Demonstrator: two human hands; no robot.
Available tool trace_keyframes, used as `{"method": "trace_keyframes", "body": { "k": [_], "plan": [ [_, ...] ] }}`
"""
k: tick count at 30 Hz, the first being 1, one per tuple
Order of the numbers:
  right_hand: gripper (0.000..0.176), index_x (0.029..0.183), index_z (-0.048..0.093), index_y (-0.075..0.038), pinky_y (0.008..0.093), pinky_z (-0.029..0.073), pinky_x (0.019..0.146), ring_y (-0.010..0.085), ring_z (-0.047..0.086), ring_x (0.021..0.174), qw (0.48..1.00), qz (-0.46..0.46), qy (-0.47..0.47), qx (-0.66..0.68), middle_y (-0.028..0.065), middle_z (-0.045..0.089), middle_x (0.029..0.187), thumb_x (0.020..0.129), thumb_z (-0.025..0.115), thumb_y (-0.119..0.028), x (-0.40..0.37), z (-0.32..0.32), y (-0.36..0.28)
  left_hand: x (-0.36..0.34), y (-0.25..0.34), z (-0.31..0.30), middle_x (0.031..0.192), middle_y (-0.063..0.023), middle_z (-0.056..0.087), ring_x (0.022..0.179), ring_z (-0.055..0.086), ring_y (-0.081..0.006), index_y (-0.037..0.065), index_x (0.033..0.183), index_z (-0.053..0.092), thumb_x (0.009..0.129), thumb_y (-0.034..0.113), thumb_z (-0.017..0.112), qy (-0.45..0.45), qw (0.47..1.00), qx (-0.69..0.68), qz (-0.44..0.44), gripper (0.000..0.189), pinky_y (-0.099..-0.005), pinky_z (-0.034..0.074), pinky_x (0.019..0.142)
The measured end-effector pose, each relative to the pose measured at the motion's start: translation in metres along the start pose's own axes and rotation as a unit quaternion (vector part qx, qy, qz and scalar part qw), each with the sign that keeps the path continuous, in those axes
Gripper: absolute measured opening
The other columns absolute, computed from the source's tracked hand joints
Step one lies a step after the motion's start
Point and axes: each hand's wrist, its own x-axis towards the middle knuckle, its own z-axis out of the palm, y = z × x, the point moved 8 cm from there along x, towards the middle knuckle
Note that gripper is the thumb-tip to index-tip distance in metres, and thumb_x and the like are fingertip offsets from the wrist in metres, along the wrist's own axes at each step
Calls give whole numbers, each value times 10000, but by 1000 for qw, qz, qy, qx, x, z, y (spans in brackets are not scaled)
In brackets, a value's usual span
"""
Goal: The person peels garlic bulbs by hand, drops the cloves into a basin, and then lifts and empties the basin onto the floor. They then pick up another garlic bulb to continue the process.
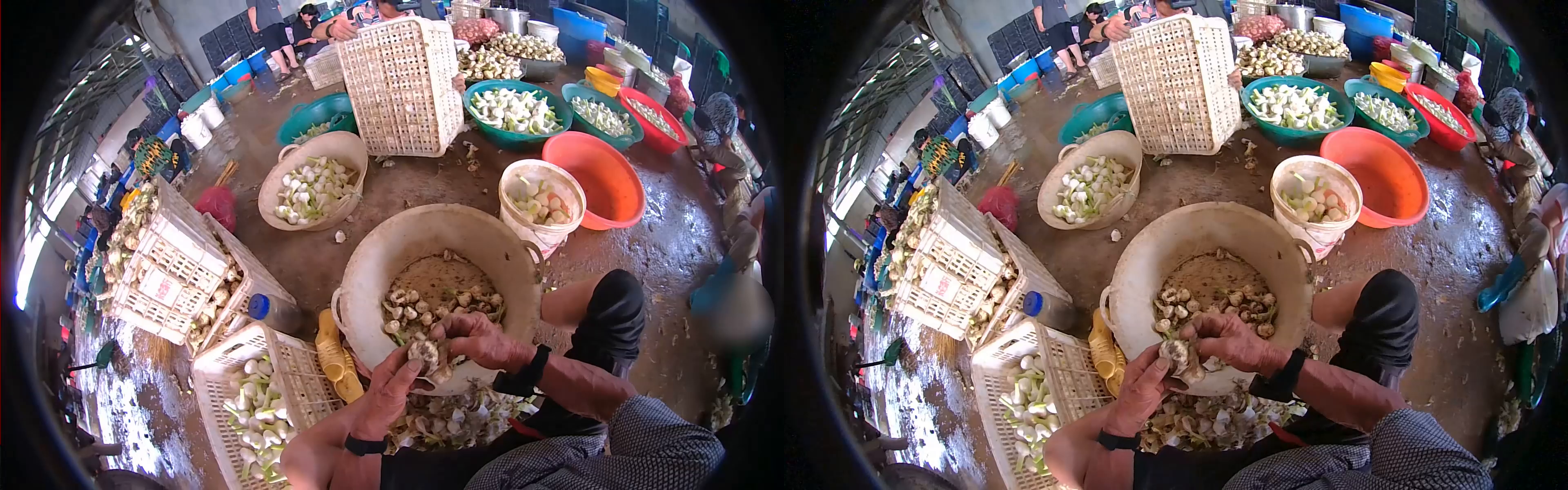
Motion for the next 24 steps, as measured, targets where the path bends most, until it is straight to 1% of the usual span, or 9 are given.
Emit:
{"method": "trace_keyframes", "body": {
  "k": [2,3,4,11,16,18,20,23,24],
  "plan": [
    [247,1101,601,-15,285,519,759,122,626,862,1000,-5,-6,-16,32,664,974,857,572,12,0,6,2,-1,-1,-3,1146,-108,624,1015,637,-200,-37,1297,486,939,268,624,-15,1000,21,9,490,-350,560,845],
    [242,1102,602,-18,278,512,757,114,622,856,999,-10,-11,-32,32,664,972,863,571,9,0,10,2,-2,-2,-5,1146,-108,624,1015,637,-200,-37,1297,486,939,268,624,-14,1000,20,9,490,-350,560,845],
    [245,1105,602,-17,264,497,746,101,610,852,1000,12,-3,11,28,660,976,863,573,-2,-1,11,5,-4,-4,-10,1130,-106,630,1003,642,-201,-37,1280,499,936,251,630,6,1000,18,13,468,-353,564,844],
    [277,1129,591,-15,251,478,709,90,585,817,997,61,43,32,25,644,962,854,561,-23,0,14,4,-4,1,-20,1077,-113,649,951,657,-192,-44,1231,534,921,180,648,61,997,-2,35,399,-337,582,808],
    [321,1157,574,5,245,443,665,85,537,761,998,24,43,-25,23,608,931,838,561,-31,2,13,-3,-2,-1,-24,1067,-120,648,924,662,-197,-54,1219,536,905,151,661,80,995,1,55,395,-342,587,794],
    [328,1162,572,6,240,442,664,84,538,762,997,44,47,-34,24,608,930,835,565,-30,0,15,-7,-2,0,-22,1059,-122,649,912,663,-199,-58,1213,537,899,142,665,84,995,-1,54,393,-345,589,788],
    [336,1166,570,6,235,441,664,83,538,763,996,62,52,-43,26,608,929,832,570,-30,-1,13,-6,-3,0,-23,1040,-95,668,927,628,-137,-61,1187,569,867,207,721,103,993,-25,49,444,-263,512,817],
    [357,1178,564,11,229,443,652,86,542,756,994,72,66,-39,33,609,929,824,591,-32,0,4,0,-2,0,-29,1027,-92,666,897,633,-143,-61,1197,561,861,202,724,116,992,-34,43,457,-270,516,802],
    [335,1163,570,5,236,453,649,93,551,752,994,79,77,7,36,611,932,830,595,-28,0,-2,5,-1,2,-31,1027,-92,666,897,633,-143,-61,1197,561,861,202,724,116,992,-33,41,457,-270,516,802]
  ]
}}
